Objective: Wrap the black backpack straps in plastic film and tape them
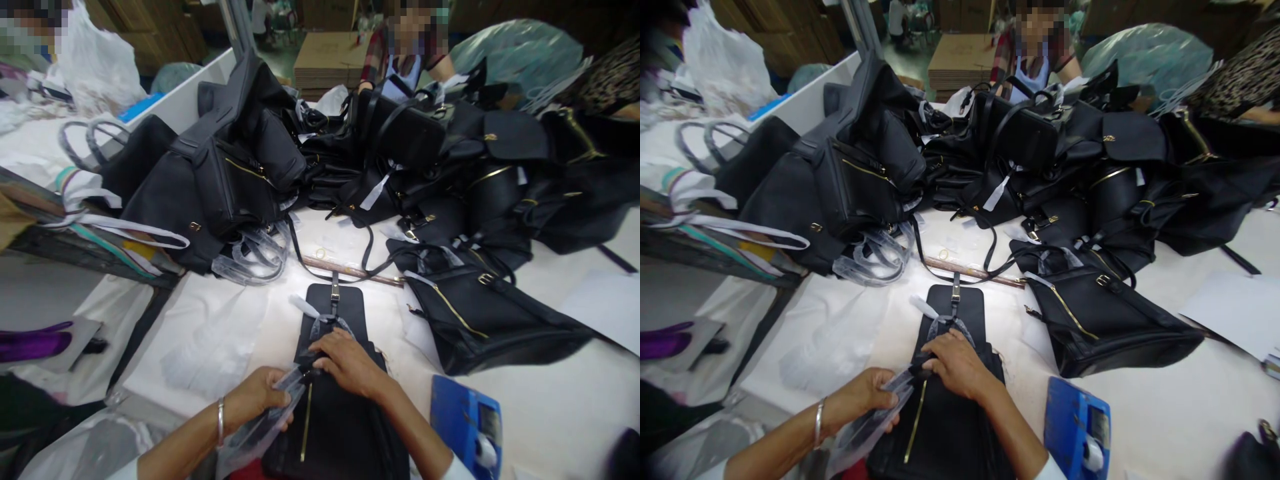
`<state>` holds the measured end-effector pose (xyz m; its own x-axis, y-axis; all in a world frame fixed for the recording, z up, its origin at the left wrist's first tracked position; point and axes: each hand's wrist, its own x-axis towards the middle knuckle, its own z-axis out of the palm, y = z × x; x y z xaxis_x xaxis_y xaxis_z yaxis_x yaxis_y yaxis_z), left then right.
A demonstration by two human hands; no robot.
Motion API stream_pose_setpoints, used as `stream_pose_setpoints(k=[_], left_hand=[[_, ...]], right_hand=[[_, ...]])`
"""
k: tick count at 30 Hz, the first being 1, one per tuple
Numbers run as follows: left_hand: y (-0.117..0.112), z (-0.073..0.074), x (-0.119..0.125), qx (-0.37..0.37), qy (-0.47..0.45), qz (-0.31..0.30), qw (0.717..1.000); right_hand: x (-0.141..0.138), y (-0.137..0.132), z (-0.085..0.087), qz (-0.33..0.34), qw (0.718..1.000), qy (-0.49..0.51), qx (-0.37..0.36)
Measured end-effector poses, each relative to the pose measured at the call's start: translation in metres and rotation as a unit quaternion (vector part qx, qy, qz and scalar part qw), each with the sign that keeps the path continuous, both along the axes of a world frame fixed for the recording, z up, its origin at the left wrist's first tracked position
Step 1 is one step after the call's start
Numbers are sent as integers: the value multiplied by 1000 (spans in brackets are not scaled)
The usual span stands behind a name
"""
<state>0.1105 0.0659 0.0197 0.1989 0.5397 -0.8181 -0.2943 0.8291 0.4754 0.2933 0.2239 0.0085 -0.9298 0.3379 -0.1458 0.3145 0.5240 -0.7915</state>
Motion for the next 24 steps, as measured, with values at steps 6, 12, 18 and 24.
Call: stream_pose_setpoints(k=[6,12,18,24], left_hand=[[4,-3,3,19,61,34,997],[7,-3,1,33,28,-33,999],[18,7,-1,53,-23,-95,994],[31,9,6,54,-35,-107,992]], right_hand=[[-1,5,-17,26,999,13,27],[-1,10,-19,57,998,12,13],[-1,24,-23,101,995,21,-9],[-11,20,-17,136,991,11,-10]])
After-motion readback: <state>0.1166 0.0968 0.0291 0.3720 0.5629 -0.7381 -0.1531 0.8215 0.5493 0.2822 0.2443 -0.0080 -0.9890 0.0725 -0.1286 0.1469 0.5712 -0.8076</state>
